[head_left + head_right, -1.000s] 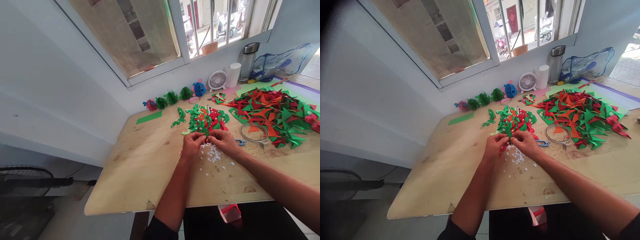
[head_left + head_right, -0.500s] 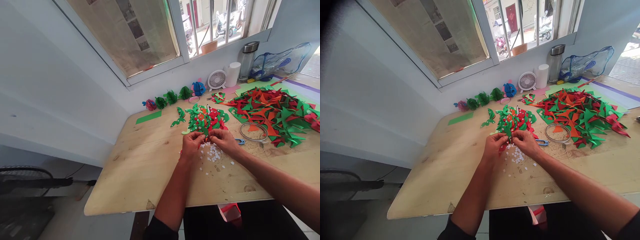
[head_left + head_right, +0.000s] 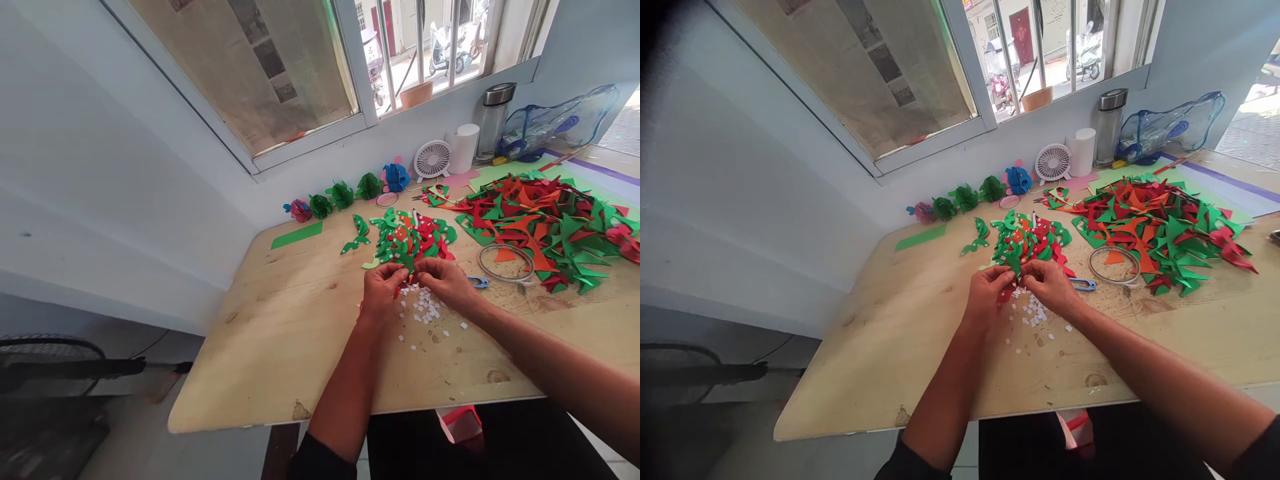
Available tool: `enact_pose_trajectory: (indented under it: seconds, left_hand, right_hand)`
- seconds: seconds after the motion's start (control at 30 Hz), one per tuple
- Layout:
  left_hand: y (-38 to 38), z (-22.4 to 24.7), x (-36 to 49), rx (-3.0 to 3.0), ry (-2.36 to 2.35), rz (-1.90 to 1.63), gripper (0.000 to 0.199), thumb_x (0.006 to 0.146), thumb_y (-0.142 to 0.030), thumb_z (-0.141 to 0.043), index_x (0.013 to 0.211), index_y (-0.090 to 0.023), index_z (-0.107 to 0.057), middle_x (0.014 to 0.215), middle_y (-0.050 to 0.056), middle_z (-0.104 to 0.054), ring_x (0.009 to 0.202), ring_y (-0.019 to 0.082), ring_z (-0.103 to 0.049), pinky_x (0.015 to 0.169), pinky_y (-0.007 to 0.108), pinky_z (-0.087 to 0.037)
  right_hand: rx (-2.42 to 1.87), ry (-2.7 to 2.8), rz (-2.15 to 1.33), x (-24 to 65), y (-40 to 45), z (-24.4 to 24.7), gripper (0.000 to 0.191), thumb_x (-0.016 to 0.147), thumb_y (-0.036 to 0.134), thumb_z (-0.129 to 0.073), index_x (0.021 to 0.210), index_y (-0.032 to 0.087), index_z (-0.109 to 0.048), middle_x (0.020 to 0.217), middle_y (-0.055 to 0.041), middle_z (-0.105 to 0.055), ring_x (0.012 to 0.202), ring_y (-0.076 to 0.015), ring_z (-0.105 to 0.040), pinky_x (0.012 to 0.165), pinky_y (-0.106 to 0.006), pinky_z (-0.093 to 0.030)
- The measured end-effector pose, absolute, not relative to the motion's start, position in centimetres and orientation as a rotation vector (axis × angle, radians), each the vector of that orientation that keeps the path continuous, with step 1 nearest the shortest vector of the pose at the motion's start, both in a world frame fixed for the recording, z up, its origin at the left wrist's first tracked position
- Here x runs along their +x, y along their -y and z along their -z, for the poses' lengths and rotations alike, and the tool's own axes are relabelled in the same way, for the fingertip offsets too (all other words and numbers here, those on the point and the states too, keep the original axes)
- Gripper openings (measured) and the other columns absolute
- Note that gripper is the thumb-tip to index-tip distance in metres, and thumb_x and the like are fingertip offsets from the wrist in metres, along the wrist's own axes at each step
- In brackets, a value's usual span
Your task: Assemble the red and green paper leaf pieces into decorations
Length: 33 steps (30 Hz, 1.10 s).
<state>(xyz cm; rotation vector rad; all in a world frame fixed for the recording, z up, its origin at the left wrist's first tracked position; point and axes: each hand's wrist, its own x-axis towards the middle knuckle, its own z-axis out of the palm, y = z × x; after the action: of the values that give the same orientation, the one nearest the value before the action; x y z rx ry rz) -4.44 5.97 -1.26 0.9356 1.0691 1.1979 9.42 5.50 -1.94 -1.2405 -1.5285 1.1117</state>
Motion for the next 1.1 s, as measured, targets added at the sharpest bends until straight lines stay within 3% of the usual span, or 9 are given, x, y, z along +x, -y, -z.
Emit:
enact_pose_trajectory:
  seconds: [0.27, 0.53, 0.9, 1.1]
  left_hand:
    - [-6.1, 2.3, -4.6, 1.168, -1.138, -1.303, 0.017, 0.063, -0.029, -0.069, 0.071, -0.014, -0.069, 0.063, 0.001, -0.065, 0.054, 0.010, -0.057, 0.056, 0.023, -0.046]
    - [-5.8, 1.8, -4.3, 1.349, -1.201, -1.332, 0.011, 0.065, -0.026, -0.066, 0.069, -0.016, -0.069, 0.070, 0.003, -0.065, 0.061, 0.013, -0.058, 0.058, 0.024, -0.048]
    - [-5.7, 1.7, -4.3, 1.355, -1.161, -1.335, 0.009, 0.065, -0.024, -0.066, 0.067, -0.016, -0.069, 0.071, 0.002, -0.064, 0.061, 0.012, -0.057, 0.059, 0.023, -0.046]
    - [-6.2, 2.1, -4.5, 1.086, -1.198, -1.317, 0.016, 0.061, -0.027, -0.069, 0.070, -0.014, -0.067, 0.059, -0.001, -0.062, 0.051, 0.009, -0.054, 0.053, 0.022, -0.044]
  right_hand:
    - [-1.214, 1.472, -1.209, 9.3, -5.3, 1.1, 0.019, 0.071, 0.034, -0.053, 0.064, 0.017, -0.059, 0.058, -0.0009, -0.062, 0.055, -0.0137, -0.054, 0.053, -0.024, -0.041]
    - [-1.197, 1.365, -1.319, 9.3, -5.4, 1.0, 0.020, 0.067, 0.036, -0.056, 0.061, 0.017, -0.059, 0.058, -0.0023, -0.064, 0.053, -0.0127, -0.055, 0.052, -0.024, -0.042]
    - [-1.259, 1.306, -1.272, 9.3, -5.3, 0.9, 0.017, 0.063, 0.032, -0.058, 0.060, 0.016, -0.061, 0.054, -0.0011, -0.061, 0.049, -0.0116, -0.051, 0.047, -0.023, -0.038]
    - [-1.229, 1.368, -1.293, 9.4, -5.4, 1.0, 0.017, 0.064, 0.031, -0.057, 0.058, 0.016, -0.060, 0.051, -0.0006, -0.060, 0.048, -0.0119, -0.051, 0.049, -0.023, -0.039]
